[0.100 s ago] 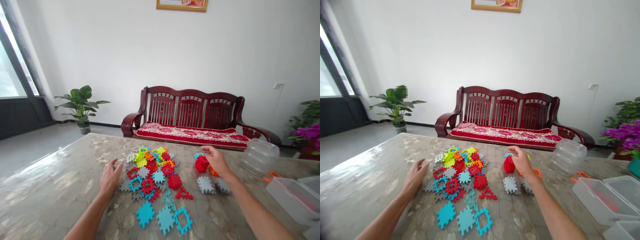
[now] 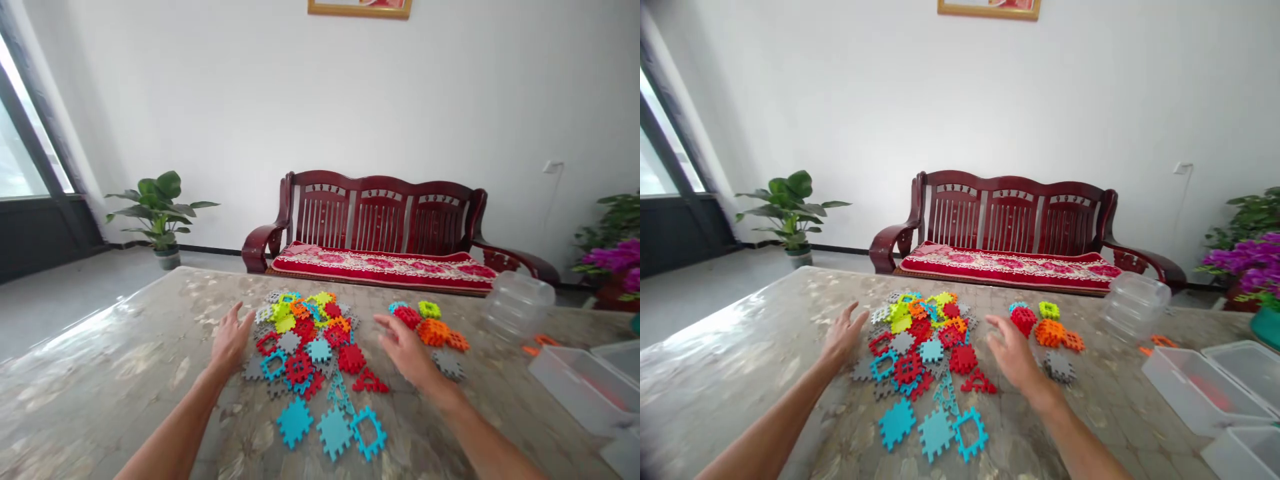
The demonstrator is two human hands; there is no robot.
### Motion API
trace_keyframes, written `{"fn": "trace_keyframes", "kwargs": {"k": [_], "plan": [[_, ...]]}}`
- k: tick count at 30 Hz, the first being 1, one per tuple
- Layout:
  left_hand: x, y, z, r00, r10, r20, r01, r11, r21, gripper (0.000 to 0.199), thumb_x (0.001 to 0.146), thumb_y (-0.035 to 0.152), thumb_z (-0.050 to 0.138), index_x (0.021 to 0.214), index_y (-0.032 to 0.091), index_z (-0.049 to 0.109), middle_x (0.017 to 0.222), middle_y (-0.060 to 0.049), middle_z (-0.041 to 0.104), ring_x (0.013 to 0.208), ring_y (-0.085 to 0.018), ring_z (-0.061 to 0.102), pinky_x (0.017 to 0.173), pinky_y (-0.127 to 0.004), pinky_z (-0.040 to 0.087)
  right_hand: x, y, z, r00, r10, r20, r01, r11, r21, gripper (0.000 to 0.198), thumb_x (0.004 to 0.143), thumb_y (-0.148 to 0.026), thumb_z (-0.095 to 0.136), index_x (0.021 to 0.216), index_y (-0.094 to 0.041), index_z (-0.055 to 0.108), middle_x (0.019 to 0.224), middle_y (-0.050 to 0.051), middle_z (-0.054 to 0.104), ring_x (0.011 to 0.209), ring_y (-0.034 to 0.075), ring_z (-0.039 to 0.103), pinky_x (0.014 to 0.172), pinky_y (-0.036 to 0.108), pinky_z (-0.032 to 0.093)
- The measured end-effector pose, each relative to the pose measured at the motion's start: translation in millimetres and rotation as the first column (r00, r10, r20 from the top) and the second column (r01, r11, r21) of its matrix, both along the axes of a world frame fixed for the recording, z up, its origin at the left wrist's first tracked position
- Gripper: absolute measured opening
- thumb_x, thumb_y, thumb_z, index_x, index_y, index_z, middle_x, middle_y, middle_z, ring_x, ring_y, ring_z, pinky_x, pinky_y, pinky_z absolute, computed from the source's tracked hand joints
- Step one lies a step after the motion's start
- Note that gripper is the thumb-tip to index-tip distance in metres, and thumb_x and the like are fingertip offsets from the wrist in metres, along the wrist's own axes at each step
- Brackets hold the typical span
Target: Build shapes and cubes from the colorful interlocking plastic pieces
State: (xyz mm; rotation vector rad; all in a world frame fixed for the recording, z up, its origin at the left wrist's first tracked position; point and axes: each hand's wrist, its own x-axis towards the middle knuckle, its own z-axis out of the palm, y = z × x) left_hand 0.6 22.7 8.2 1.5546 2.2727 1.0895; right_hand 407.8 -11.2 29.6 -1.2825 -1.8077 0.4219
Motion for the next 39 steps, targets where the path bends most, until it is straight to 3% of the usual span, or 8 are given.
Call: {"fn": "trace_keyframes", "kwargs": {"k": [5,9,17,21,28,31,35,39], "plan": [[1.4,40.9,13.9,0.967,-0.234,-0.096,0.227,0.97,-0.084,0.056,0.091,0.046,0.037,0.141,0.026,0.05,0.148,-0.011,0.051,0.141,-0.028,0.039,0.112,-0.044,0.033,-51.6,-55.6,-48.5,0.962,0.024,0.271,-0.054,0.993,0.105,0.049,0.093,-0.031,0.052,0.141,-0.025,0.051,0.146,0.007,0.052,0.136,0.026,0.046,0.114,0.048,0.039],[9.8,61.0,9.5,0.922,-0.359,-0.146,0.341,0.93,-0.135,0.054,0.093,0.047,0.035,0.141,0.031,0.051,0.146,-0.006,0.054,0.141,-0.026,0.039,0.113,-0.045,0.03,-51.1,-60.1,-58.6,0.921,0.017,0.39,-0.06,0.993,0.098,0.048,0.097,-0.038,0.049,0.144,-0.026,0.048,0.148,0.007,0.05,0.136,0.026,0.046,0.113,0.046,0.042],[48.4,68.7,-16.6,0.809,-0.526,-0.263,0.499,0.851,-0.164,0.05,0.094,0.048,0.036,0.138,0.034,0.054,0.146,0.0,0.054,0.139,-0.022,0.041,0.116,-0.039,0.029,-47.9,-62.9,-46.5,0.931,-0.069,0.357,-0.019,0.971,0.236,0.04,0.101,-0.035,0.043,0.138,-0.025,0.053,0.142,0.007,0.055,0.132,0.024,0.049,0.112,0.044,0.042],[75.9,63.0,-22.0,0.785,-0.532,-0.317,0.496,0.847,-0.192,0.052,0.096,0.051,0.035,0.142,0.034,0.05,0.15,-0.001,0.05,0.142,-0.022,0.038,0.118,-0.04,0.026,-47.2,-64.4,-40.3,0.943,-0.064,0.327,-0.041,0.952,0.304,0.037,0.101,-0.033,0.042,0.136,-0.026,0.054,0.14,0.006,0.056,0.131,0.023,0.049,0.11,0.045,0.043],[109.8,50.2,-25.4,0.769,-0.593,-0.24,0.577,0.805,-0.141,0.051,0.096,0.048,0.033,0.14,0.03,0.052,0.146,-0.003,0.054,0.141,-0.021,0.04,0.118,-0.04,0.028,-49.1,-68.4,-34.7,0.945,-0.044,0.323,-0.074,0.936,0.345,0.036,0.1,-0.03,0.044,0.134,-0.026,0.055,0.136,0.006,0.059,0.127,0.023,0.051,0.109,0.045,0.042],[107.5,50.3,-21.9,0.777,-0.612,-0.147,0.603,0.791,-0.106,0.053,0.096,0.046,0.032,0.139,0.023,0.053,0.146,-0.006,0.054,0.142,-0.021,0.04,0.118,-0.037,0.029,-50.6,-71.4,-32.1,0.961,-0.037,0.275,-0.067,0.931,0.359,0.036,0.099,-0.029,0.045,0.134,-0.026,0.055,0.134,0.006,0.06,0.125,0.023,0.052,0.108,0.044,0.043],[85.7,48.5,-13.4,0.822,-0.566,-0.069,0.563,0.825,-0.054,0.059,0.093,0.046,0.03,0.138,0.015,0.053,0.145,-0.01,0.054,0.139,-0.022,0.044,0.117,-0.039,0.032,-34.9,-67.7,-20.3,0.986,-0.069,0.152,0.008,0.93,0.368,0.036,0.092,-0.018,0.047,0.126,-0.025,0.059,0.125,0.006,0.066,0.117,0.022,0.057,0.103,0.041,0.046],[50.9,37.1,-10.1,0.885,-0.465,-0.011,0.462,0.883,-0.084,0.064,0.092,0.045,0.026,0.136,0.008,0.054,0.142,-0.013,0.057,0.134,-0.024,0.049,0.114,-0.038,0.036,20.5,-55.3,1.8,0.949,-0.27,0.163,0.243,0.956,0.166,0.039,0.075,-0.009,0.049,0.107,-0.024,0.066,0.109,0.005,0.07,0.106,0.023,0.062,0.096,0.041,0.048]]}}
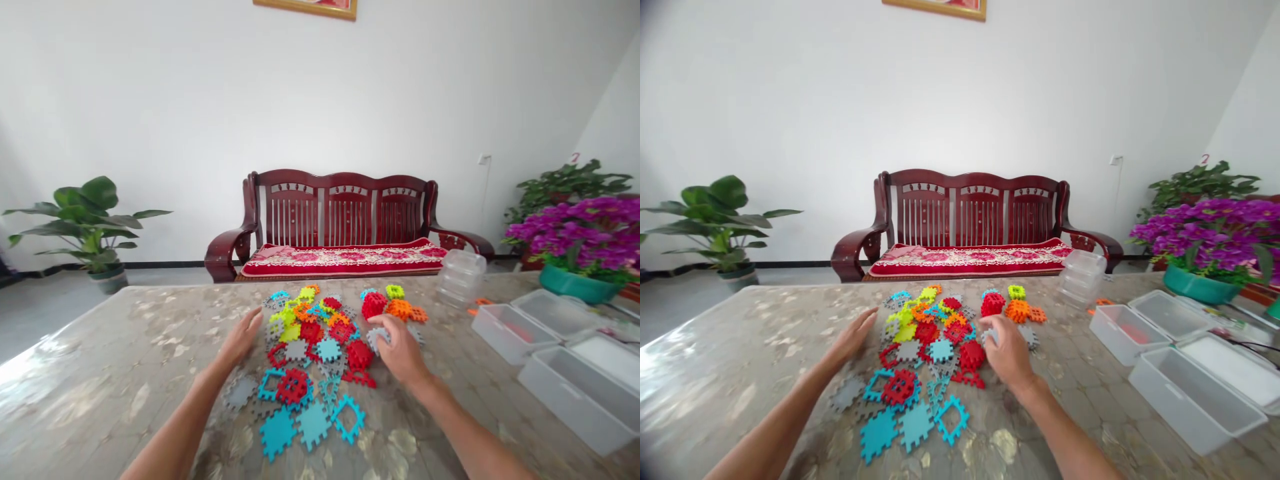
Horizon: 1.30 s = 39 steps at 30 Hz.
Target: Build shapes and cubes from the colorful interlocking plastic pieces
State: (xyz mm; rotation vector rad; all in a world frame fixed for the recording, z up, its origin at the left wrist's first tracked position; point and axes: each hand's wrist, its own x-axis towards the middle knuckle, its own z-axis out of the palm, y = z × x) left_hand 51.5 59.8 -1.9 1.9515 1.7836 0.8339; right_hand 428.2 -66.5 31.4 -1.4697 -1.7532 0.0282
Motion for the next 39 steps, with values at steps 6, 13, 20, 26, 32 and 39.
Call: {"fn": "trace_keyframes", "kwargs": {"k": [6,13,20,26,32,39], "plan": [[-15.1,-23.2,-13.8,0.984,0.094,-0.154,-0.091,0.996,0.024,0.059,0.094,0.045,0.025,0.132,0.016,0.06,0.138,-0.009,0.061,0.133,-0.025,0.051,0.115,-0.041,0.034,84.6,3.5,16.0,0.941,-0.154,0.302,0.255,0.909,-0.33,0.056,0.064,-0.011,0.058,0.119,-0.018,0.063,0.128,0.012,0.062,0.121,0.031,0.054,0.102,0.042,0.04],[21.7,-32.9,-17.1,0.937,0.204,-0.283,-0.202,0.979,0.036,0.057,0.096,0.047,0.026,0.138,0.021,0.055,0.149,-0.01,0.051,0.143,-0.029,0.037,0.117,-0.052,0.025,102.3,14.4,-0.9,0.934,-0.025,0.356,0.221,0.824,-0.522,0.07,0.059,-0.014,0.063,0.129,-0.016,0.056,0.134,0.014,0.058,0.121,0.032,0.054,0.098,0.039,0.041],[15.5,-35.3,-13.5,0.928,0.166,-0.335,-0.153,0.986,0.065,0.054,0.095,0.045,0.026,0.129,0.024,0.063,0.145,-0.008,0.055,0.138,-0.026,0.044,0.116,-0.044,0.029,111.2,29.1,-5.2,0.916,0.116,0.384,0.13,0.82,-0.558,0.059,0.062,-0.013,0.061,0.121,-0.017,0.062,0.122,0.012,0.064,0.114,0.028,0.058,0.095,0.034,0.042],[12.8,-34.6,-15.4,0.93,0.161,-0.329,-0.136,0.986,0.097,0.05,0.094,0.044,0.03,0.122,0.026,0.068,0.14,-0.007,0.059,0.135,-0.026,0.048,0.114,-0.042,0.032,136.7,32.9,-1.2,0.89,0.141,0.433,0.164,0.789,-0.592,0.058,0.058,-0.017,0.065,0.116,-0.016,0.065,0.118,0.014,0.065,0.108,0.03,0.06,0.093,0.037,0.045],[15.1,-35.5,-10.3,0.936,0.18,-0.303,-0.161,0.983,0.086,0.049,0.094,0.044,0.031,0.121,0.027,0.068,0.139,-0.006,0.06,0.13,-0.026,0.053,0.114,-0.043,0.033,174.9,32.9,-0.3,0.955,0.141,0.26,0.068,0.751,-0.657,0.075,0.055,-0.022,0.073,0.129,-0.017,0.06,0.132,0.014,0.06,0.12,0.032,0.057,0.103,0.041,0.044],[15.8,-34.3,-8.9,0.936,0.195,-0.294,-0.184,0.981,0.064,0.049,0.094,0.044,0.031,0.12,0.028,0.069,0.14,-0.006,0.059,0.128,-0.029,0.054,0.11,-0.046,0.037,196.6,75.5,8.8,0.983,-0.012,0.182,0.113,0.824,-0.555,0.06,0.069,-0.024,0.068,0.127,-0.012,0.059,0.133,0.018,0.061,0.121,0.03,0.058,0.105,0.042,0.043]]}}
